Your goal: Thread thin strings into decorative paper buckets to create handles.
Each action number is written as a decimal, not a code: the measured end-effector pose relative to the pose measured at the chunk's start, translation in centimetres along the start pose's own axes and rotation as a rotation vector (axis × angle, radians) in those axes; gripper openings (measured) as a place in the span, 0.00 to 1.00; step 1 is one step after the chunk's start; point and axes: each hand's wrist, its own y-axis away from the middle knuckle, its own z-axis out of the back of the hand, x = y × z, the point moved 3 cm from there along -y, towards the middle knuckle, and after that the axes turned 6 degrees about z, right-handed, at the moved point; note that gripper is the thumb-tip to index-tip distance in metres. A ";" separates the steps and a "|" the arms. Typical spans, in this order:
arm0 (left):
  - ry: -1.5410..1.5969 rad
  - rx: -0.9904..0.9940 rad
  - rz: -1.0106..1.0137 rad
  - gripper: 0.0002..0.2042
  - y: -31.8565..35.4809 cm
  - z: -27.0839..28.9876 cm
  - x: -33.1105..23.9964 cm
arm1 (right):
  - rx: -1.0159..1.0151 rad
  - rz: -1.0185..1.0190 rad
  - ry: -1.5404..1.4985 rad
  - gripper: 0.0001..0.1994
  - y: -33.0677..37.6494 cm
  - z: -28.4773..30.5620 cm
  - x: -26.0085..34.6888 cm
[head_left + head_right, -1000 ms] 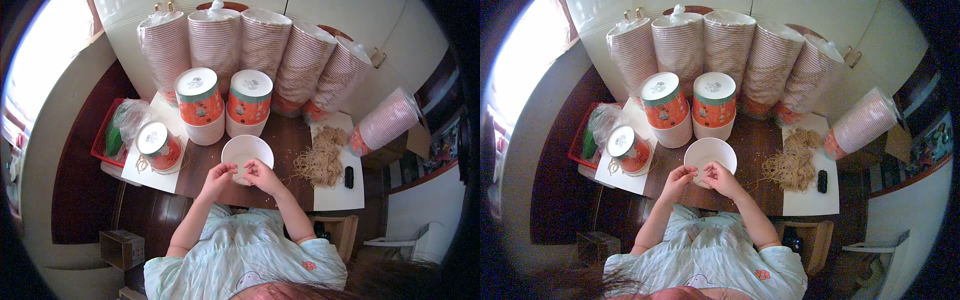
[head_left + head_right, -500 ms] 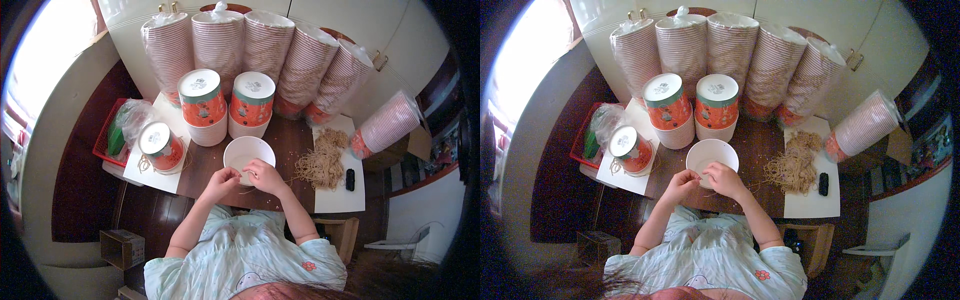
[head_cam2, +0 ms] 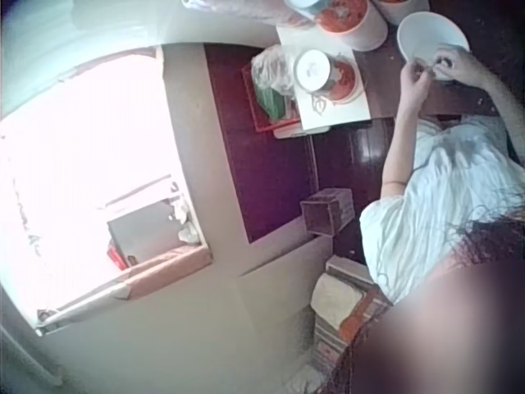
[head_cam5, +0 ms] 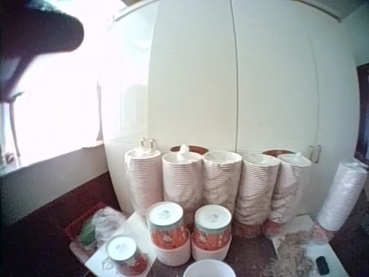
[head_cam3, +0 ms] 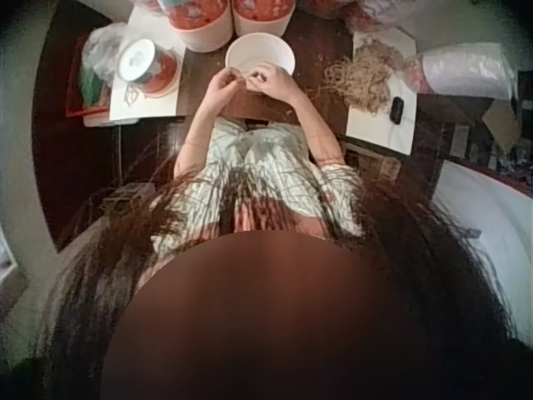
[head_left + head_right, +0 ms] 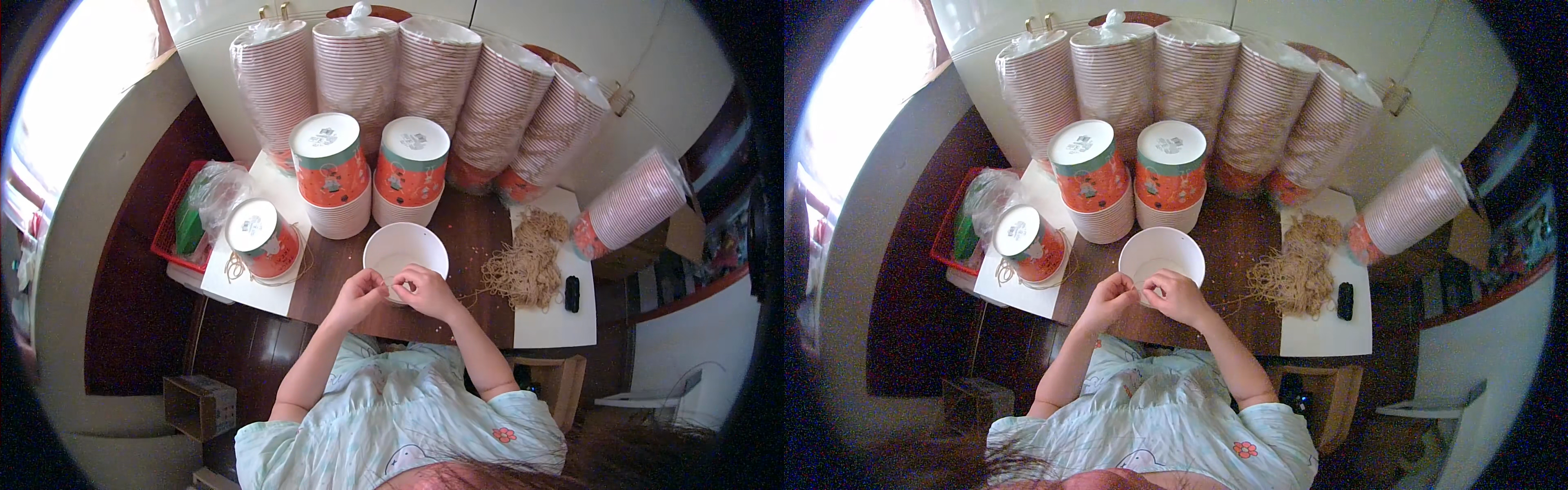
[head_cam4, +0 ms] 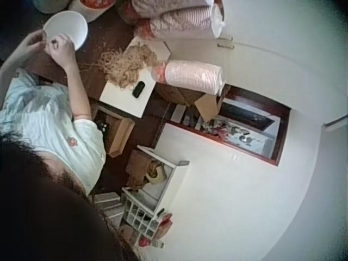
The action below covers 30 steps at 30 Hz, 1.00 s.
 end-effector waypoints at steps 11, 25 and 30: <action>0.048 -0.084 0.011 0.04 0.0 1.4 0.2 | 0.027 0.161 0.262 0.04 1.1 -1.4 1.9; -0.169 -0.195 -0.042 0.05 0.2 1.6 0.1 | -0.146 0.025 0.223 0.04 0.6 -2.8 -0.2; -0.519 -0.355 -0.062 0.08 1.9 1.6 -0.1 | -0.112 -0.125 0.035 0.05 0.4 -2.3 -1.0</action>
